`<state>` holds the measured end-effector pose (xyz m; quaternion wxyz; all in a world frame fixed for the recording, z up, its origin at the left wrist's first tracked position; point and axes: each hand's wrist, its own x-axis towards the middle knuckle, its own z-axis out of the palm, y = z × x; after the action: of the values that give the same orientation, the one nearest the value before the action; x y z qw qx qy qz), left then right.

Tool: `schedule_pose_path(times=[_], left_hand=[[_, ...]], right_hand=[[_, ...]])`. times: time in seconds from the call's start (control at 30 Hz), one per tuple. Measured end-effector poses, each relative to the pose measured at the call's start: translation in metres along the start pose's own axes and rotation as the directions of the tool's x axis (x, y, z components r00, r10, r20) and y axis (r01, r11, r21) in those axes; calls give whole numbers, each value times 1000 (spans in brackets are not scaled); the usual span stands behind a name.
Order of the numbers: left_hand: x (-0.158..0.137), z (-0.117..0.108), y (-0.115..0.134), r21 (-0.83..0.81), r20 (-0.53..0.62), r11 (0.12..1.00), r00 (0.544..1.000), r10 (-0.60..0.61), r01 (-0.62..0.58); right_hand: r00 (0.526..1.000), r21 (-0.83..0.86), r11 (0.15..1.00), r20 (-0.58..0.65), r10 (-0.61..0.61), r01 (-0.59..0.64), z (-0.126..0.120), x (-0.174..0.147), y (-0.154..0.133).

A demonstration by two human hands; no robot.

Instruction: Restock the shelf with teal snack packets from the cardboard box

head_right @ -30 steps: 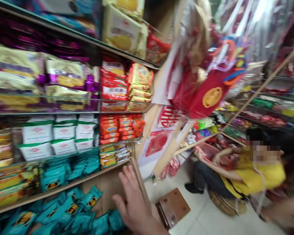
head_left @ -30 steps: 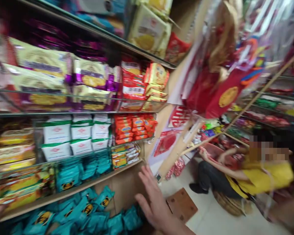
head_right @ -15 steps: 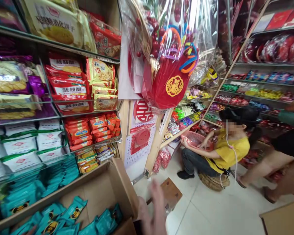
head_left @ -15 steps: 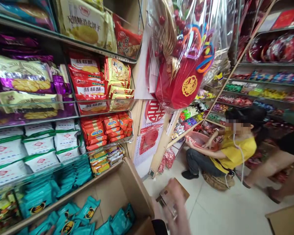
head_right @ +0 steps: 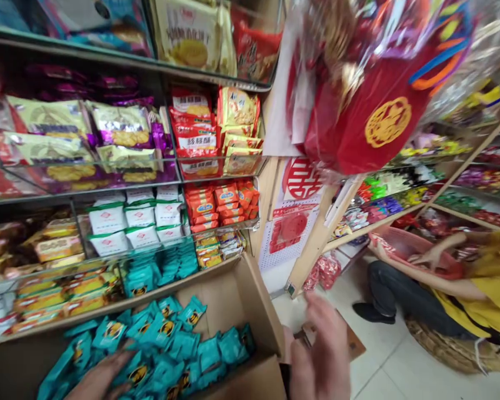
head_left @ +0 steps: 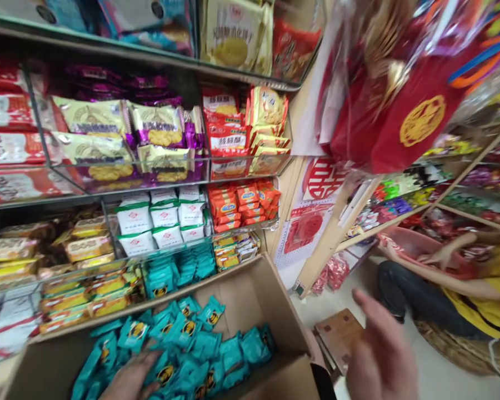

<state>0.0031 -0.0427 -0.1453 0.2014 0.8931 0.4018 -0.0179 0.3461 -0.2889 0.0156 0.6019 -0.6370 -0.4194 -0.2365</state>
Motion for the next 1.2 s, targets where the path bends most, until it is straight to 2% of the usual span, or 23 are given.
schedule_pose_path(times=[0.03,0.1,0.17,0.2,0.27,0.3,0.37,0.47,0.53,0.6,0.77,0.83,0.9,0.97,1.07,1.1,1.13,1.2], left_hand=[[-4,-3,2,-17,21,1000,1000,-20,20],[-11,-11,9,-78,-4,996,999,-42,42],[-17,-23,24,-177,-79,984,997,-26,11],[-20,-30,35,-238,-115,971,993,-19,-9],[-22,-47,61,-389,-159,921,986,-44,-22],[-22,-56,77,-465,-156,886,984,-87,4],[-19,-70,109,-653,-178,757,977,-120,-26],[-13,-84,151,-873,-133,477,990,-36,-100],[-12,-89,169,-937,-87,342,996,-28,-73],[-14,-90,181,-965,-56,258,997,-59,-39],[-22,-84,187,-987,-17,160,993,-118,2],[-23,-80,186,-990,14,137,992,-128,32],[-22,-76,183,-989,-11,149,989,-144,11],[-21,-74,179,-970,-77,239,988,-134,-43],[-21,-77,174,-885,-143,455,988,-64,-99],[-22,-79,173,-855,-149,508,988,-50,-103],[-22,-81,173,-836,-161,538,985,-54,-107],[-23,-84,172,-844,-190,522,979,-74,-124]], right_hand=[[997,47,996,-2,75,-74,3,6,-4],[952,14,987,267,151,-160,19,-2,-9],[844,61,984,524,110,-165,42,-27,-14],[796,124,977,602,65,-174,54,-41,-17],[717,211,947,696,27,-241,75,-65,-26],[695,227,926,717,50,-301,83,-73,-31],[646,224,852,746,164,-474,98,-79,-40],[519,257,604,797,310,-755,113,-74,-50],[425,254,454,844,328,-854,117,-66,-55],[379,231,391,852,361,-891,115,-60,-58],[361,224,327,813,458,-918,108,-62,-62],[332,209,285,794,509,-936,108,-69,-61],[284,169,255,797,533,-952,108,-74,-59],[284,145,305,830,480,-941,108,-77,-54],[357,161,508,879,316,-846,107,-74,-47],[372,173,552,887,272,-816,107,-72,-45],[376,184,565,894,244,-804,107,-70,-44],[376,208,511,893,249,-834,108,-66,-43]])
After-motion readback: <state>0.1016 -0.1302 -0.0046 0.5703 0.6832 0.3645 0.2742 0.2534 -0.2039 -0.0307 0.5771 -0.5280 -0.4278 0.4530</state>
